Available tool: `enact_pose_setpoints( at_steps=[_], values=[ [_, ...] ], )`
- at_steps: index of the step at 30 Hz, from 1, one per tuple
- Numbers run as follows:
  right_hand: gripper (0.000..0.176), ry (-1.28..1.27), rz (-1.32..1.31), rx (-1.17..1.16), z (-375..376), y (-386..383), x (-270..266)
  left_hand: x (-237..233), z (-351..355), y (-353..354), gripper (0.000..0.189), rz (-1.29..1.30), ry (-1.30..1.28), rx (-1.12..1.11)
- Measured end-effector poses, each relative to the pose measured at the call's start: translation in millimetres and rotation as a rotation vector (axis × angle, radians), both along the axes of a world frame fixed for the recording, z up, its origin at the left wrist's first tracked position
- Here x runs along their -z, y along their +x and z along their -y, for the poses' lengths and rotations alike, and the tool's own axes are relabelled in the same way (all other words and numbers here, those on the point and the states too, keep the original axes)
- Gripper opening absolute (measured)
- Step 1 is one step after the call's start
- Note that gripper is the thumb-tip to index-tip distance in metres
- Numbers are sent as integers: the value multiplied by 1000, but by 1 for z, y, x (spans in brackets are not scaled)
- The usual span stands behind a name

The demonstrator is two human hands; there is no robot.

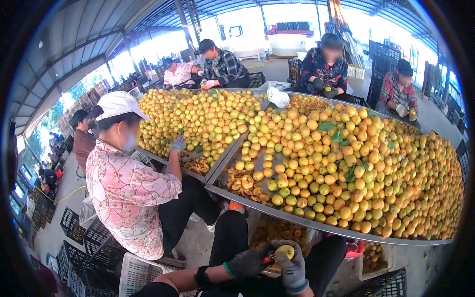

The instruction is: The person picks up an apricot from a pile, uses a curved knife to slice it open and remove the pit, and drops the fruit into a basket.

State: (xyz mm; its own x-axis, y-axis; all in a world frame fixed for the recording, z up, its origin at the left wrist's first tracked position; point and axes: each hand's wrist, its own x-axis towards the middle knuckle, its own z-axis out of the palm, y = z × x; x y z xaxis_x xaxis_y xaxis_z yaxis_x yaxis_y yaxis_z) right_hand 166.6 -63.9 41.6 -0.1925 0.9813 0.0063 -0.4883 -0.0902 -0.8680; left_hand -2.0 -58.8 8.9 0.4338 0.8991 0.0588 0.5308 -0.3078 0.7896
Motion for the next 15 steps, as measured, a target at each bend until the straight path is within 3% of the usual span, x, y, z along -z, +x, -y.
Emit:
enact_pose_setpoints(
  at_steps=[2,4,7,10,12,14,15],
  values=[
    [31,21,6,12,-1,-2,0,-16,1,-1,70,10,96,-3],
    [32,39,11,27,-1,-3,0,-39,1,-2,76,-165,-6,-47],
    [34,167,229,111,-2,-1,1,-40,-2,-4,84,-130,120,-12],
    [35,40,176,1,-2,13,6,-51,0,2,85,-152,63,7],
    [35,150,489,-94,0,19,11,-54,4,6,84,-75,127,34],
    [38,79,476,-95,6,15,1,-55,6,7,83,5,183,75],
    [40,-18,347,-165,8,16,-3,-56,7,3,78,-11,142,117]
  ],
)
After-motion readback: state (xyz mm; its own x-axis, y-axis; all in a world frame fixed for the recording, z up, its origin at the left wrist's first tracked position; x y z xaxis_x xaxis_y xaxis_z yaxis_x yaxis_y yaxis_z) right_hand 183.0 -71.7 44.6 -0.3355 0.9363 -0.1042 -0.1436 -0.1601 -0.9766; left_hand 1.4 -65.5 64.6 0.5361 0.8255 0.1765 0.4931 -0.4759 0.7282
